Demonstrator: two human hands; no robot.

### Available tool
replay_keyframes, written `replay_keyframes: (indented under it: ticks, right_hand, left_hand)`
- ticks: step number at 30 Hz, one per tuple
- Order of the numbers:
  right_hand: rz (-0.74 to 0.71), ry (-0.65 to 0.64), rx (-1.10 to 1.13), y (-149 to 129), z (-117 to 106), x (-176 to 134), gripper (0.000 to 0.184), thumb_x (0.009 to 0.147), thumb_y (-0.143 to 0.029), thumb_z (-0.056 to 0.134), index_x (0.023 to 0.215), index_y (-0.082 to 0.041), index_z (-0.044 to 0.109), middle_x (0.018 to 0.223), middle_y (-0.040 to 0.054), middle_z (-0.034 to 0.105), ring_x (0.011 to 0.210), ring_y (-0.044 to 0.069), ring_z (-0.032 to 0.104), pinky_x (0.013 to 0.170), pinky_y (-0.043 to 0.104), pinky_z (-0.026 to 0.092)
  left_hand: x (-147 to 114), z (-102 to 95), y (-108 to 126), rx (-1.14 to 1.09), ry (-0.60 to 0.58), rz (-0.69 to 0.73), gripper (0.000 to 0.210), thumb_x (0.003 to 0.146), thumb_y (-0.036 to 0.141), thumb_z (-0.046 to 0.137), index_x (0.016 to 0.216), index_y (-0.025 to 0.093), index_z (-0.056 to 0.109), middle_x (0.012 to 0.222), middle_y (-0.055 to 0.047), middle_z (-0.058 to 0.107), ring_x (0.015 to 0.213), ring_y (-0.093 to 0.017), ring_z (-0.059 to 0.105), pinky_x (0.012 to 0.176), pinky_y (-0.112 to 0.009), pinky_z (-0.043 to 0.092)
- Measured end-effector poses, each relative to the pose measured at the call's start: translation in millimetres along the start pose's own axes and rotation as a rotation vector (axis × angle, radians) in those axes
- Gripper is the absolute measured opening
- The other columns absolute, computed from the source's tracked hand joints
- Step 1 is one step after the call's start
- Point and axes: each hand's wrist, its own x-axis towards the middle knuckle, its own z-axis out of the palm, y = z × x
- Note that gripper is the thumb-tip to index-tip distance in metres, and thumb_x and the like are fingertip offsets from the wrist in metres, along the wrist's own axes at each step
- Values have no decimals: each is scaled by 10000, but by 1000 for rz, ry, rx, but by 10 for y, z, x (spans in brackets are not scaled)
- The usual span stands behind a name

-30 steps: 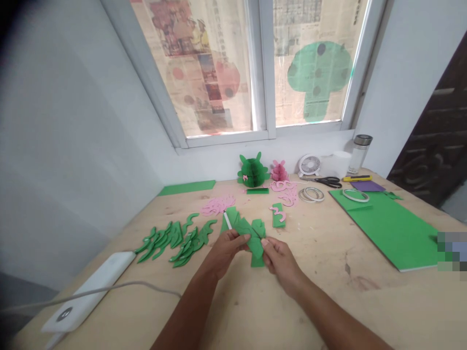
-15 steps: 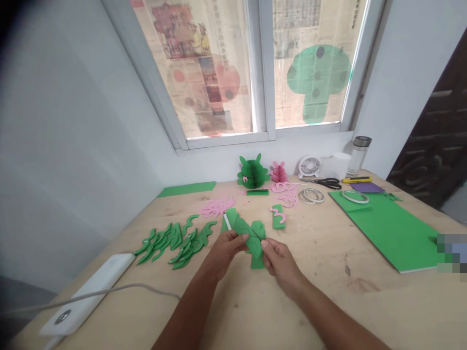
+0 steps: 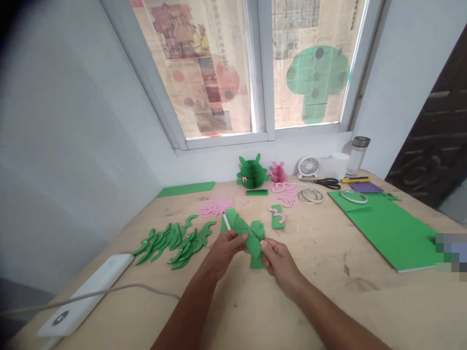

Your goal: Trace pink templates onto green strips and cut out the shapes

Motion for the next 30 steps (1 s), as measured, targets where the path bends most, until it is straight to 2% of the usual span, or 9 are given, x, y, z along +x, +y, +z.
replay_keyframes:
  ticks: [8,20,25,30]
  right_hand:
    - [2,6,0,-28,2,-8,463,785,-580,612,608,-196,422,456,-83,345,398,54,197,413,248,77]
    - [52,-13,15,-141,31,-55,460,778,-585,612,615,-194,433,468,-81,363,396,52,203,400,242,100]
    - [104,-38,57,-192,42,-82,432,775,-571,621,653,-195,447,488,-77,396,390,49,215,397,237,109]
    - [86,-75,66,-211,49,-96,432,791,-555,615,635,-191,445,477,-79,385,389,46,208,398,235,106]
  left_hand:
    - [6,5,-8,-8,5,-12,294,595,380,796,679,113,706,676,-71,690,657,-176,611,726,-321,486]
    - [13,-15,-26,5,7,-23,291,609,362,792,725,106,717,697,-78,693,675,-169,599,717,-314,483]
    - [14,-43,-27,-2,22,-25,280,598,351,804,703,111,708,671,-61,679,652,-163,597,715,-319,480]
    - [31,-76,-50,-34,15,-23,269,594,339,812,645,119,666,598,-27,622,592,-137,559,687,-308,460]
